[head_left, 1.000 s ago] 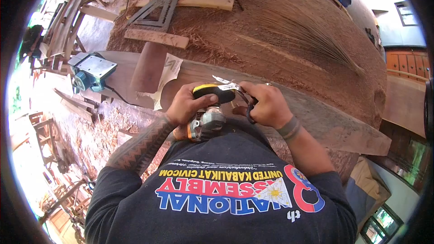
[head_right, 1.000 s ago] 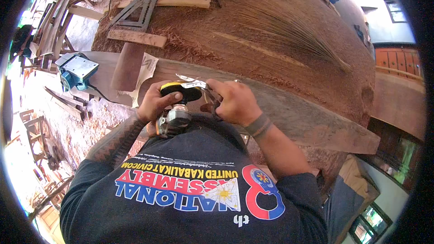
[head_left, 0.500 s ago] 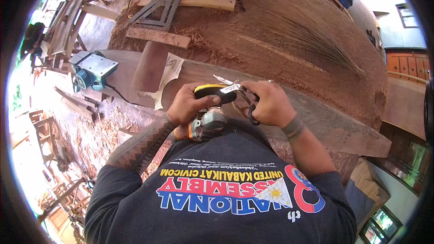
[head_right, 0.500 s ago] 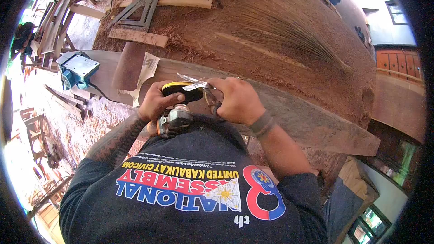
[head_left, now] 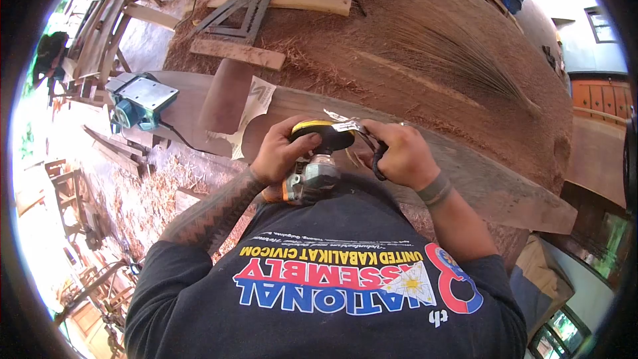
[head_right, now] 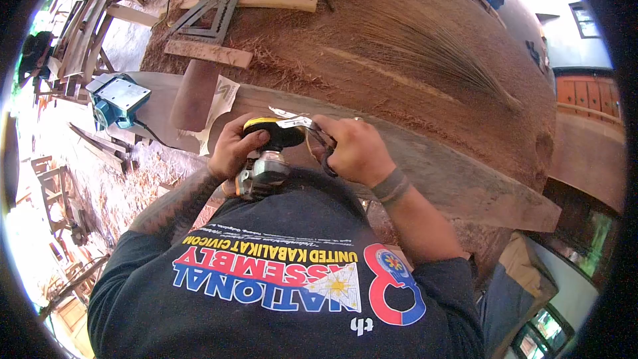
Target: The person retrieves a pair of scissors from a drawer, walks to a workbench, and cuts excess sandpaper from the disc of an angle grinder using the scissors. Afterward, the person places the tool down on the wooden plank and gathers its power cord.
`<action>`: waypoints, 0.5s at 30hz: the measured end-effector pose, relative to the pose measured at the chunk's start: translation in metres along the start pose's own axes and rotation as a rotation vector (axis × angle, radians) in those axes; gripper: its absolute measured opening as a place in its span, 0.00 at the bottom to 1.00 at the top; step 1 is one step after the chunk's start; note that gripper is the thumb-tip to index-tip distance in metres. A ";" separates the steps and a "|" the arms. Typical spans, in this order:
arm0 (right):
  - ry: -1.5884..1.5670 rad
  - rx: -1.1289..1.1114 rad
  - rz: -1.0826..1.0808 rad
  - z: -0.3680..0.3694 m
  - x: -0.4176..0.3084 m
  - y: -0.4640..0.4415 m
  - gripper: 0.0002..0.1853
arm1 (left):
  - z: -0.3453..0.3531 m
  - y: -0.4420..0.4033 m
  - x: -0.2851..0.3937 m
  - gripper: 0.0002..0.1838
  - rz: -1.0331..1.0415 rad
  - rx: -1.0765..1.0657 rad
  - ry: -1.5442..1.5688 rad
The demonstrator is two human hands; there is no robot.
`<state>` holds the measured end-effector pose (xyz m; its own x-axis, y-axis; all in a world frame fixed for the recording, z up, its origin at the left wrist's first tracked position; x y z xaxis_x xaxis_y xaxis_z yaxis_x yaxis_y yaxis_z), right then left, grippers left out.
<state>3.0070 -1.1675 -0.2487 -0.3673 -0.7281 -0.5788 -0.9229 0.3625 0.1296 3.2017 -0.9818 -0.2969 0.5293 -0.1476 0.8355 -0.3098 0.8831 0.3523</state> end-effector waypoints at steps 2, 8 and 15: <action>-0.056 -0.033 0.030 -0.005 -0.003 0.000 0.26 | 0.000 0.001 0.001 0.15 0.013 -0.003 -0.037; -0.041 0.074 -0.013 0.002 -0.005 -0.003 0.31 | 0.002 0.002 0.010 0.16 0.005 -0.024 -0.080; 0.023 -0.005 -0.013 0.003 -0.001 -0.003 0.26 | 0.002 0.004 0.009 0.17 0.017 -0.013 -0.030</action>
<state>3.0109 -1.1664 -0.2511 -0.3579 -0.7460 -0.5615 -0.9282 0.3500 0.1265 3.2035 -0.9809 -0.2869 0.4999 -0.1458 0.8537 -0.3082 0.8912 0.3327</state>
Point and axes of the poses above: each hand's wrist, its own y-axis away from the middle knuckle, its own z-axis out of the palm, x = y × z, the point moved 2 cm from there along -y, towards the middle knuckle, and after that the axes turned 12 degrees about y, right-handed, at the moved point
